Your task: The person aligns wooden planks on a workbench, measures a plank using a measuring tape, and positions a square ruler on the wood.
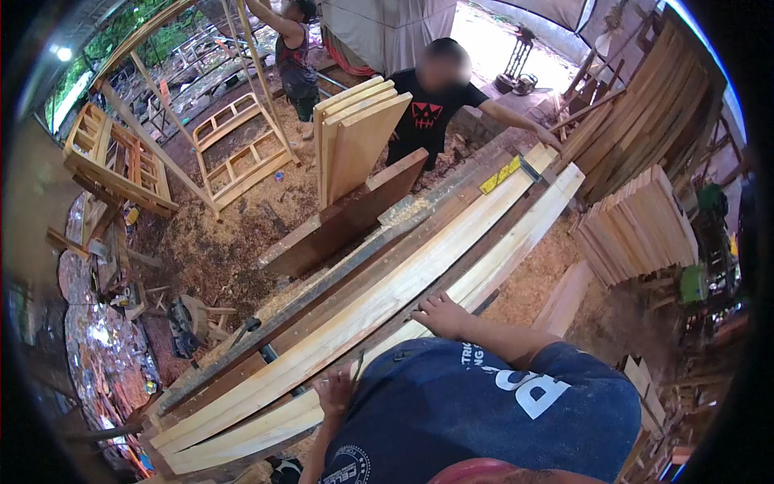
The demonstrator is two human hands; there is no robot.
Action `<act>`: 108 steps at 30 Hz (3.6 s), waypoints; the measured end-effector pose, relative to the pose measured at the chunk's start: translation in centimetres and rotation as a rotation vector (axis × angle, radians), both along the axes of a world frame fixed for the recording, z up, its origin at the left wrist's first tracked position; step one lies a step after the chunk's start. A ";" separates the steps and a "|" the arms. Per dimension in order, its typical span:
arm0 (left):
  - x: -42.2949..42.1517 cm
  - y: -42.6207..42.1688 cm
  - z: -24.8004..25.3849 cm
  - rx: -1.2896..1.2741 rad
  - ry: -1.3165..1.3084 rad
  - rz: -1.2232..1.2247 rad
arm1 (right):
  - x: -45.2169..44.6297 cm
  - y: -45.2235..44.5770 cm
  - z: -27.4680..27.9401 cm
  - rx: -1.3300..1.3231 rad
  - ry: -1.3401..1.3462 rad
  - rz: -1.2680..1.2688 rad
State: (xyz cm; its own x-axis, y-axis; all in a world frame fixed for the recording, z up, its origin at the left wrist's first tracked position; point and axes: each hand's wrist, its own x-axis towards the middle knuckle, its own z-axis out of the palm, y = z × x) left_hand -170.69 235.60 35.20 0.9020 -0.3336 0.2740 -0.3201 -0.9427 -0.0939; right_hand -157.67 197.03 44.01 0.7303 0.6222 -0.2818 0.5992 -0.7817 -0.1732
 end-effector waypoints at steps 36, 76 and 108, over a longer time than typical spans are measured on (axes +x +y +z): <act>-0.4 0.1 0.7 -0.120 0.124 0.003 | 0.1 0.2 0.8 -0.025 0.104 -0.017; 0.3 -0.4 0.3 0.078 -0.166 0.002 | 0.2 -0.3 -1.8 0.051 -0.097 0.095; -0.3 0.1 -0.4 0.038 -0.052 -0.030 | -0.1 0.0 -0.7 0.056 -0.095 0.063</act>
